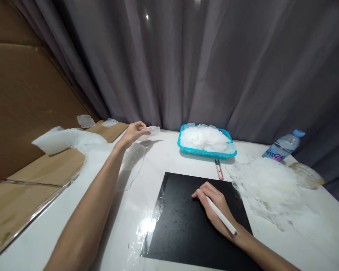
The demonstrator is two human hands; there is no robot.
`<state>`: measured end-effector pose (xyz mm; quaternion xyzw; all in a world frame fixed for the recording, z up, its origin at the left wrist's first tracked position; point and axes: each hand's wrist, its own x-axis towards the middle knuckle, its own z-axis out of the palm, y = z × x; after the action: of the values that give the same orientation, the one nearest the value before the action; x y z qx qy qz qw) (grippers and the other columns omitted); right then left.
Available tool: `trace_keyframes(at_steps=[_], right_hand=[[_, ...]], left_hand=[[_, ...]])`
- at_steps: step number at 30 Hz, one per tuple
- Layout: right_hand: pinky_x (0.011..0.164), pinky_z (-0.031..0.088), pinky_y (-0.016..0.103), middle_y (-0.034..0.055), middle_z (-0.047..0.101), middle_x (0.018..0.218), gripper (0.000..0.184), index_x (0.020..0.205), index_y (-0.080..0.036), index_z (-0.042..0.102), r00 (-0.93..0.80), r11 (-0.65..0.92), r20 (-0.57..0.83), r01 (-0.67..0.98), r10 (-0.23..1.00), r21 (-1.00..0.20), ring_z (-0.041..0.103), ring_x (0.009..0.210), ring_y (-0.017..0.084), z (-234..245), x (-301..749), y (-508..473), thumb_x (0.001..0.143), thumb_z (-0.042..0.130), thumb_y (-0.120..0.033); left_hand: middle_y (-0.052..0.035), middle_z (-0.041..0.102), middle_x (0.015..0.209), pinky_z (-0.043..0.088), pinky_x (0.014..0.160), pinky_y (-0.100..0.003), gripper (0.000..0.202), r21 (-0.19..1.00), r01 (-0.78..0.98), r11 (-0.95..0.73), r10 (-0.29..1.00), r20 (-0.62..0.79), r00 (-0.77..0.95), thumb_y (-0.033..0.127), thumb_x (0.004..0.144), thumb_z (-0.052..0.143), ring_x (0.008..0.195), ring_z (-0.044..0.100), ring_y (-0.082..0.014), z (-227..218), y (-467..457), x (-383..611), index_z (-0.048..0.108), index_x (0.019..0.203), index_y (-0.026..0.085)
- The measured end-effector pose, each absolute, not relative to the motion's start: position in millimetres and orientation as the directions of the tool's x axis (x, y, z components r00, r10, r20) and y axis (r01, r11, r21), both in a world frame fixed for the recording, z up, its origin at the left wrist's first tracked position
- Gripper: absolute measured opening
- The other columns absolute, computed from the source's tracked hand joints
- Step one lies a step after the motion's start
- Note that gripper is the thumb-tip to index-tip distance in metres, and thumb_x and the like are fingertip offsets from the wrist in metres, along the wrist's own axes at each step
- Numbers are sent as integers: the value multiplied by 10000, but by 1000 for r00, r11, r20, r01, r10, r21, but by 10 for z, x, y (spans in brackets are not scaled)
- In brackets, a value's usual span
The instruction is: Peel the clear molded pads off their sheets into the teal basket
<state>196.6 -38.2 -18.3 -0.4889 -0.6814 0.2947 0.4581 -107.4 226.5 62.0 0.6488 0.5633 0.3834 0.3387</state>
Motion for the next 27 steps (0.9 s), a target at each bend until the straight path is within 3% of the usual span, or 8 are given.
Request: trace_keyframes(at_steps=[2,4,8,10,15,22,27], right_hand=[[746,495,284,40,644,841,380,860,-201,737,-87,342,335,384,938,-858,646,785,162,-174,1969,-379,1064,470,-379],[749,498,290,42,645,843,383,868,-204,743,-54,318,321,368,945,-874,645,791,168,-174,1978,-372,1062,472,-395],[766,498,294,51,669,920,344,956,-205,746,29,251,276,327,961,-911,635,832,178,-185,2016,-342,1046,504,-433],[751,493,284,45,661,927,315,966,-203,734,39,226,249,300,968,-927,622,828,173,-183,2033,-330,1026,544,-446],[721,473,262,17,608,847,292,807,-196,681,-5,219,225,250,974,-943,596,784,155,-130,2045,-349,988,620,-417],[694,460,269,17,592,834,301,799,-198,680,-23,218,220,255,975,-942,574,759,151,-102,2058,-380,1000,601,-408],[658,444,266,17,592,827,323,824,-196,706,-40,198,194,249,980,-948,557,739,146,-101,2066,-383,1020,569,-414]], left_hand=[[3,712,799,474,632,-231,402,899,401,-177,977,113,179,383,663,899,801,689,-189,776,2084,-924,583,816,187],[8,701,714,415,543,-228,419,918,362,-163,947,43,317,405,636,910,660,663,-171,832,1814,-759,588,809,199],[-11,714,687,428,486,-243,384,949,312,-51,828,-135,545,446,728,868,526,623,-159,595,1107,-418,592,867,216],[-1,714,691,441,499,-230,388,980,162,120,734,-197,650,412,753,865,531,628,-148,387,770,-278,547,875,226],[32,659,639,373,453,-196,421,960,4,279,785,-230,575,415,754,882,466,565,-109,26,262,-139,518,862,231],[49,611,632,325,469,-199,372,960,5,281,799,-237,552,442,816,828,479,534,-108,-19,132,-173,516,861,245],[69,501,581,334,460,-204,344,968,21,249,809,-220,545,496,858,776,464,481,-106,-37,126,-168,534,865,252]])
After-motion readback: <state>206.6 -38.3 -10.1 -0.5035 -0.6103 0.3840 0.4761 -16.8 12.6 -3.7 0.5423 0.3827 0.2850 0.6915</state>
